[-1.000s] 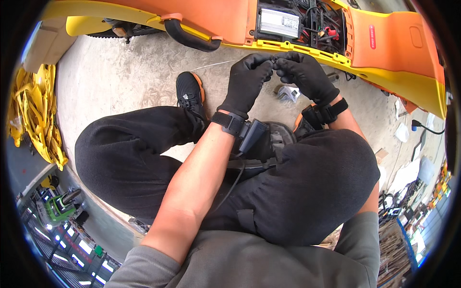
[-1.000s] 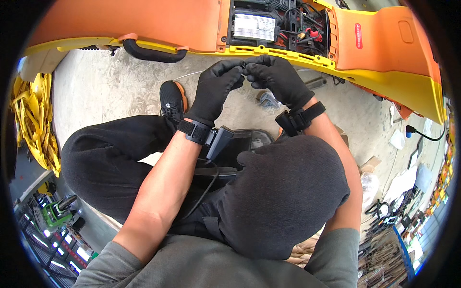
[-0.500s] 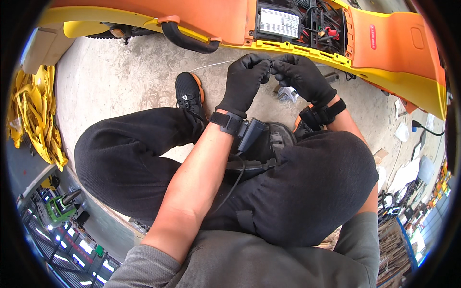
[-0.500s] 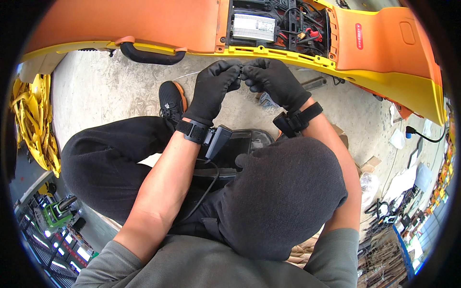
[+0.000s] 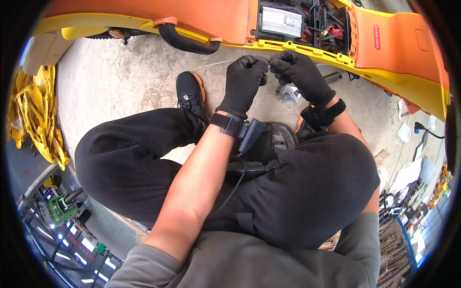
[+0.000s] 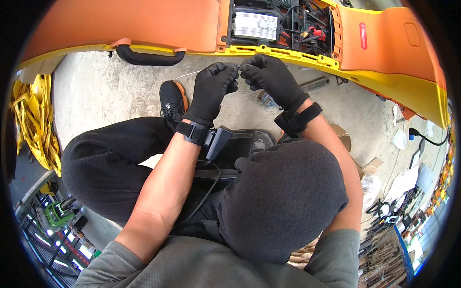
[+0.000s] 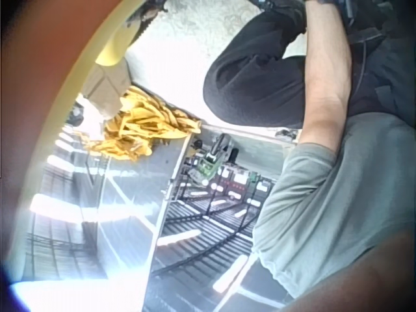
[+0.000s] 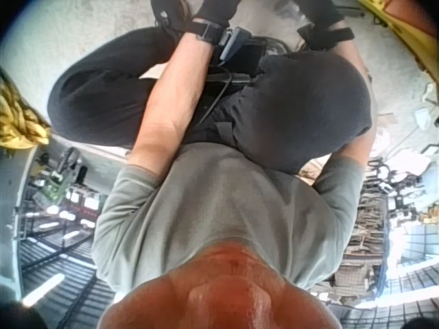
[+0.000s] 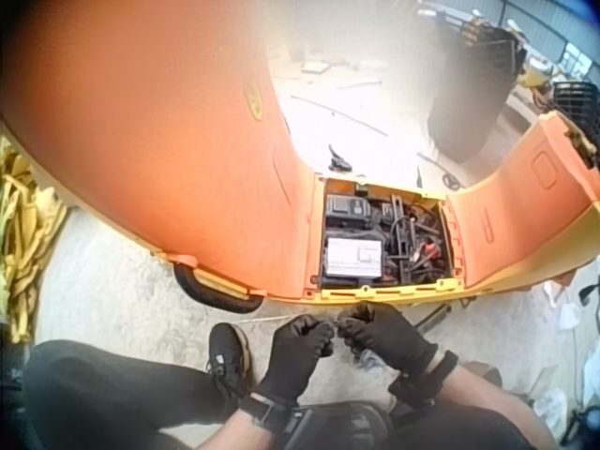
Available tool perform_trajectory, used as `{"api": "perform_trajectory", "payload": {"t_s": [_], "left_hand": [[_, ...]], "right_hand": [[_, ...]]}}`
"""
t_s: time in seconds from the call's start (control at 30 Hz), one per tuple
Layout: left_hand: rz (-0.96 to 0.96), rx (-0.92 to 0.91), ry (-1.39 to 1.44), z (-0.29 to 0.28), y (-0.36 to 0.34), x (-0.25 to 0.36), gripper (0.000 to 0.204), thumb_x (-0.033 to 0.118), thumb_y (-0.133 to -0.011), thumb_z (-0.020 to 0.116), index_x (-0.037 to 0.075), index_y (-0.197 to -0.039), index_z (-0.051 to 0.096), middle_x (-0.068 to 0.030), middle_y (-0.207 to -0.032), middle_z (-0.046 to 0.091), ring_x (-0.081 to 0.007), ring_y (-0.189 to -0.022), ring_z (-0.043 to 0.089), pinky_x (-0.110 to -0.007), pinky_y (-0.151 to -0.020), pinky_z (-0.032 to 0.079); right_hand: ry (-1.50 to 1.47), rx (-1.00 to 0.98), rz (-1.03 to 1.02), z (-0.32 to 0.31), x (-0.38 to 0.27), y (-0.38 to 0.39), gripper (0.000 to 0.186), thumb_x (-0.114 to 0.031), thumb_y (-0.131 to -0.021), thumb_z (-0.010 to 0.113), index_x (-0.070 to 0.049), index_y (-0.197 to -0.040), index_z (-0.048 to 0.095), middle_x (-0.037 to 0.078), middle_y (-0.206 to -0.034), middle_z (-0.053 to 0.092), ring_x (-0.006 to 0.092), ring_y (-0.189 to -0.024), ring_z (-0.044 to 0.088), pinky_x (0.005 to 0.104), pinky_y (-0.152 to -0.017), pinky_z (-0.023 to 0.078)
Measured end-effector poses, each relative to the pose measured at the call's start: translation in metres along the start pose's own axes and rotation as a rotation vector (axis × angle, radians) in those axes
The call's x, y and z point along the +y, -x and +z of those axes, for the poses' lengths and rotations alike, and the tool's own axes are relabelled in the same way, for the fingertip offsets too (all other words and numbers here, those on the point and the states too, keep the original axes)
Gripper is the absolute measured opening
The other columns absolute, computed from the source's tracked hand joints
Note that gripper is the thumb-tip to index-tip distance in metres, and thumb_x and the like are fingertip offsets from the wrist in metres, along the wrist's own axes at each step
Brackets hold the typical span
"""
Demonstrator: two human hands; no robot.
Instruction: The person works on the internal components of a motorcycle using various tools. They use a drill to loosen or tighten fasteners, handle small wires and connectors by hand, and use a screwdriver and an adjustable wrench to manipulate mechanical parts within the engine compartment.
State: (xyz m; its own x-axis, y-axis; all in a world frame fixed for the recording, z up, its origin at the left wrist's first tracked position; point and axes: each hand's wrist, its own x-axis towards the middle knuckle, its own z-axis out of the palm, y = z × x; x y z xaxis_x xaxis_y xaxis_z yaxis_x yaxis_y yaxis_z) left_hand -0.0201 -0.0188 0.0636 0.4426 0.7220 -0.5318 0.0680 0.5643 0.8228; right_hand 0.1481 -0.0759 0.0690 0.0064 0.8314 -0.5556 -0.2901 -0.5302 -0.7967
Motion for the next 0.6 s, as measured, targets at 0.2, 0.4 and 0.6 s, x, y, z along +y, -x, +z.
{"api": "perform_trajectory", "payload": {"t_s": [0.2, 0.4, 0.6], "left_hand": [[-0.005, 0.072, 0.056, 0.000, -0.001, 0.003, 0.014, 0.016, -0.087, 0.065, 0.002, -0.093, 0.066, -0.0021, -0.077, 0.063, -0.0097, -0.064, 0.058, -0.025, -0.064, 0.052], [-0.003, 0.103, 0.106, -0.002, -0.005, 0.006, 0.015, 0.015, -0.087, 0.066, 0.002, -0.093, 0.066, -0.0015, -0.076, 0.062, -0.0090, -0.064, 0.058, -0.025, -0.064, 0.052], [-0.017, 0.107, 0.189, -0.005, -0.008, 0.003, 0.016, 0.016, -0.089, 0.064, 0.001, -0.095, 0.065, -0.0021, -0.081, 0.063, -0.0086, -0.068, 0.060, -0.024, -0.067, 0.053]], "right_hand": [[0.557, 0.185, -0.548, 0.011, -0.003, -0.003, 0.023, -0.013, -0.083, 0.070, -0.002, -0.101, 0.063, 0.008, -0.084, 0.064, 0.0177, -0.072, 0.060, 0.0301, -0.068, 0.050], [0.955, 0.213, -0.668, 0.016, -0.012, -0.007, 0.019, -0.014, -0.080, 0.069, -0.004, -0.097, 0.064, 0.011, -0.085, 0.060, 0.0269, -0.078, 0.059, 0.0356, -0.070, 0.048], [0.976, 0.252, -0.737, 0.017, -0.007, -0.017, 0.018, -0.015, -0.080, 0.068, -0.005, -0.095, 0.064, 0.009, -0.085, 0.059, 0.0268, -0.080, 0.059, 0.0362, -0.070, 0.047]]}}
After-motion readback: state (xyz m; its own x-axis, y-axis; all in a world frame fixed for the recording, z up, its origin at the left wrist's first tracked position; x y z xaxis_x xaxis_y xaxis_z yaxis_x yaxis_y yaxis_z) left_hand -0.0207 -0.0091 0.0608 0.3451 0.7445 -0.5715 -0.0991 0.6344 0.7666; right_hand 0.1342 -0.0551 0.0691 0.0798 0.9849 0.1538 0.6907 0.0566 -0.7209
